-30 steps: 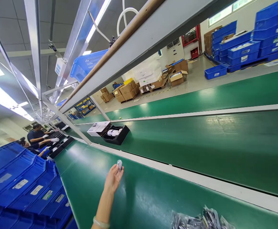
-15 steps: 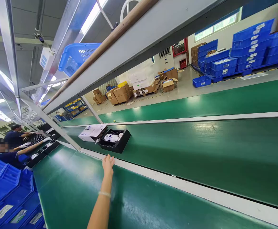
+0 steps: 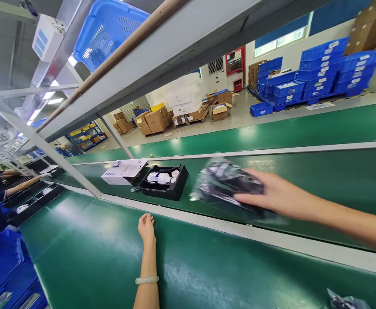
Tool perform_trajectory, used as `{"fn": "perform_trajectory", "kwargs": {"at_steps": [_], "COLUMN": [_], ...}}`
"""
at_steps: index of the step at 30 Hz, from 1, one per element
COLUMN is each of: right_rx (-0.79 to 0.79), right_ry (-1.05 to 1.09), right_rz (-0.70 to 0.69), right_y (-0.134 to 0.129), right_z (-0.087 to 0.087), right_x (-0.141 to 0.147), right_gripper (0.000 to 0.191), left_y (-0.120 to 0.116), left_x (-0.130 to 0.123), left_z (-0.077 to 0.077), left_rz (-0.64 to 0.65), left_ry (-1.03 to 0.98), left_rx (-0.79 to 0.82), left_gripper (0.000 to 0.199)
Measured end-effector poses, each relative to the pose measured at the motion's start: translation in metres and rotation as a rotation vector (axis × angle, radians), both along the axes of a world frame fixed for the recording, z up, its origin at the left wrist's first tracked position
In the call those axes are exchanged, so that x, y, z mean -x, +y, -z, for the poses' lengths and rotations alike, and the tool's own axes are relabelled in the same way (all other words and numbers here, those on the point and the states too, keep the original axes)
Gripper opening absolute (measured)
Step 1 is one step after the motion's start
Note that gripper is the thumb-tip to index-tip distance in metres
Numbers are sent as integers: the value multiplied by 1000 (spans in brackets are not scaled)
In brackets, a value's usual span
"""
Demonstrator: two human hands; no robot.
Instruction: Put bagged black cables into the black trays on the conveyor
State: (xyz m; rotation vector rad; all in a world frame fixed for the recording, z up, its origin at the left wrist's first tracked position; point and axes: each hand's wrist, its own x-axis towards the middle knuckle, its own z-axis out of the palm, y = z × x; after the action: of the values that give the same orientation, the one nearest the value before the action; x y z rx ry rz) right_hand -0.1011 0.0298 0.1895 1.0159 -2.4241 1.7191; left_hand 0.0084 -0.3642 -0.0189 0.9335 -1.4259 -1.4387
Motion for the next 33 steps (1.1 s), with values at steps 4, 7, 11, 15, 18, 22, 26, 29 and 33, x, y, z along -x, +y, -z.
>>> {"fn": "perform_trajectory", "kwargs": {"at_steps": [4, 7, 11, 15, 18, 22, 26, 29, 33], "right_rx": [-212, -292, -442, -610, -748, -942, -1110, -1197, -1122], "right_ry": [263, 403, 389, 350, 310, 233, 205, 243, 404], "right_rz": [-253, -242, -190, -207, -288, -355, -382, -374, -329], "right_y": [-121, -219, -298, -320, -317, -299, -266, -242, -237], "right_z": [-11, -8, 18, 59, 79, 81, 70, 60, 38], "right_x": [32, 51, 69, 86, 101, 118, 120, 113, 102], "right_gripper": [35, 39, 43, 44, 50, 61, 56, 45, 44], "left_y": [3, 5, 5, 6, 6, 7, 7, 7, 6], "left_x": [0, 2, 4, 7, 8, 7, 6, 7, 9], "left_z": [-1, -2, -2, -2, -2, -4, -4, -4, -4], "left_rz": [41, 63, 90, 91, 92, 91, 94, 97, 95], "left_ry": [-50, -74, -62, -43, -29, -17, -2, 3, 7], "left_rx": [20, 20, 6, -14, -31, -73, -97, -94, -100], "left_gripper": [7, 8, 8, 7, 6, 7, 8, 7, 8]}}
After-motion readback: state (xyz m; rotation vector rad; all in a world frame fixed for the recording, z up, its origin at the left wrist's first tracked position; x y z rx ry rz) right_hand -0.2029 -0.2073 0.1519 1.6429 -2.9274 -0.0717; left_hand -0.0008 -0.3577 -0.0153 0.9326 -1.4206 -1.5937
